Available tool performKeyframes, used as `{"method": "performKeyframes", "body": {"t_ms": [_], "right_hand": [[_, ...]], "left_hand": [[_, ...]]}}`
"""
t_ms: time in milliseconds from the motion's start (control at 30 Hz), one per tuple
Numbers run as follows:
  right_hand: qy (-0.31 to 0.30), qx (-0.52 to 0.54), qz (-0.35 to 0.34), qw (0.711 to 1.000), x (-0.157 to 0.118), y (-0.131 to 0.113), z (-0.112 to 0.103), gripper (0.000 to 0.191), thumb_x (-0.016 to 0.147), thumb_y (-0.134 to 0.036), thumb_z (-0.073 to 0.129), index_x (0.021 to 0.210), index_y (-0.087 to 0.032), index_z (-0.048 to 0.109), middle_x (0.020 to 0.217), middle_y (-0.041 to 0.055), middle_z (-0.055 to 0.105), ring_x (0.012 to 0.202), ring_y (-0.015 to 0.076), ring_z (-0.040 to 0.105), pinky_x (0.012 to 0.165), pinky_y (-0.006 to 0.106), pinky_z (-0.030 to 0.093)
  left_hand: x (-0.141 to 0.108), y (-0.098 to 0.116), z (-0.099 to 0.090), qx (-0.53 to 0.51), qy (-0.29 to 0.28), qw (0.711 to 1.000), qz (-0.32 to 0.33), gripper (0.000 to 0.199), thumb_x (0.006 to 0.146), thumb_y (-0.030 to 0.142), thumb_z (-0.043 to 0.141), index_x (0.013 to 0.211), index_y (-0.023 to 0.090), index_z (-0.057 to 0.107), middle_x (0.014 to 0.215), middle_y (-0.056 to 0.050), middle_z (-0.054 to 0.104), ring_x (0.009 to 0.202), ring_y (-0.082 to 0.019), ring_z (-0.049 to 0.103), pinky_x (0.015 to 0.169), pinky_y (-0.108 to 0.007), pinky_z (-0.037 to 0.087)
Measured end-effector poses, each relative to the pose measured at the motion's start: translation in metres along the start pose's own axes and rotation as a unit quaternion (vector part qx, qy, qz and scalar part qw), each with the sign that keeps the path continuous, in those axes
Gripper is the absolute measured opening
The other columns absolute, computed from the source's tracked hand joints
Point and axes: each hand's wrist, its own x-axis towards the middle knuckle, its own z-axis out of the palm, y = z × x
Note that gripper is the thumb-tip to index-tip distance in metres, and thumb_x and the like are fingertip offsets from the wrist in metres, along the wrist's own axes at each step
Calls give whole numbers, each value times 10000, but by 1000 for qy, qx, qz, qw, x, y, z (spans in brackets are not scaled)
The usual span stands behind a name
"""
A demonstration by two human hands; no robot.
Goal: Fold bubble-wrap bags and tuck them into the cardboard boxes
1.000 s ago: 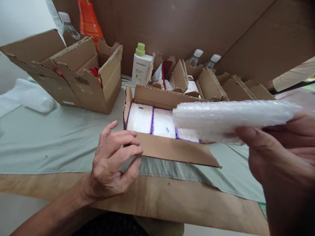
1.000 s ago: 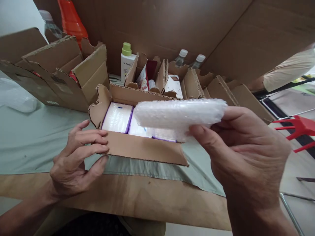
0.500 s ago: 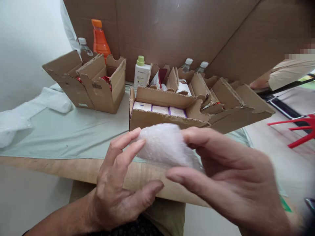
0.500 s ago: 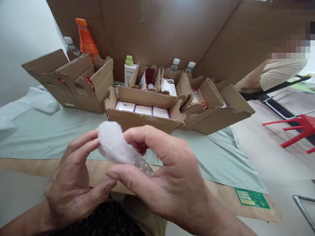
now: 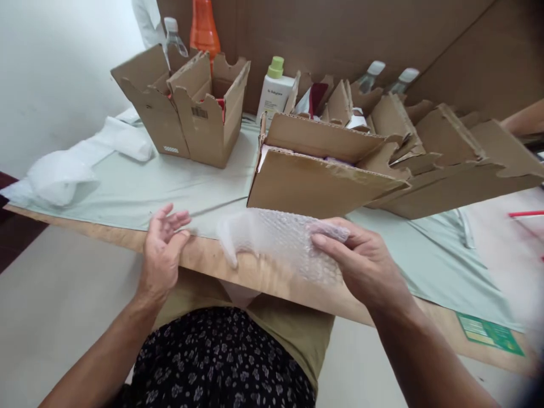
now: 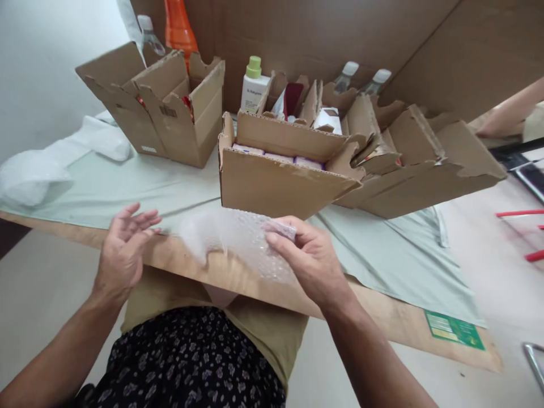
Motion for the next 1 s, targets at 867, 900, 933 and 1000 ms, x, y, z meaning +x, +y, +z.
{"method": "performKeyframes", "body": {"t_ms": [867, 900, 933, 1000], "right_hand": [[254, -227, 74, 937, -45, 46, -90, 219, 777, -476, 778, 772, -259, 751, 735, 55, 716, 636, 220, 630, 581, 364, 502], [255, -286, 56, 922, -48, 40, -83, 226, 801, -478, 753, 793, -252, 746, 747, 55, 721, 651, 225, 638, 605, 372, 511], [249, -332, 32, 909, -50, 33, -73, 227, 828, -473, 731, 830, -246, 745, 777, 55, 734, 674, 227, 651, 639, 378, 527], [211, -358, -18, 909, -53, 17, -41, 211, 886, -434, 689, 930, -236, 748, 868, 57, 765, 738, 221, 685, 718, 379, 564]], "left_hand": [[54, 23, 23, 240, -470, 837, -141, 302, 762, 459, 670, 881, 183, 660, 745, 21, 628, 677, -139, 531, 652, -262, 386], [50, 22, 27, 227, -456, 846, -160, 324, 748, 478, 686, 875, 181, 657, 738, 21, 626, 675, -139, 531, 656, -264, 386], [45, 22, 31, 213, -445, 852, -174, 336, 735, 492, 700, 854, 182, 651, 728, 22, 622, 673, -139, 532, 659, -266, 386], [35, 22, 38, 177, -435, 862, -190, 347, 729, 510, 724, 804, 184, 631, 722, 20, 620, 682, -144, 546, 673, -270, 400]]}}
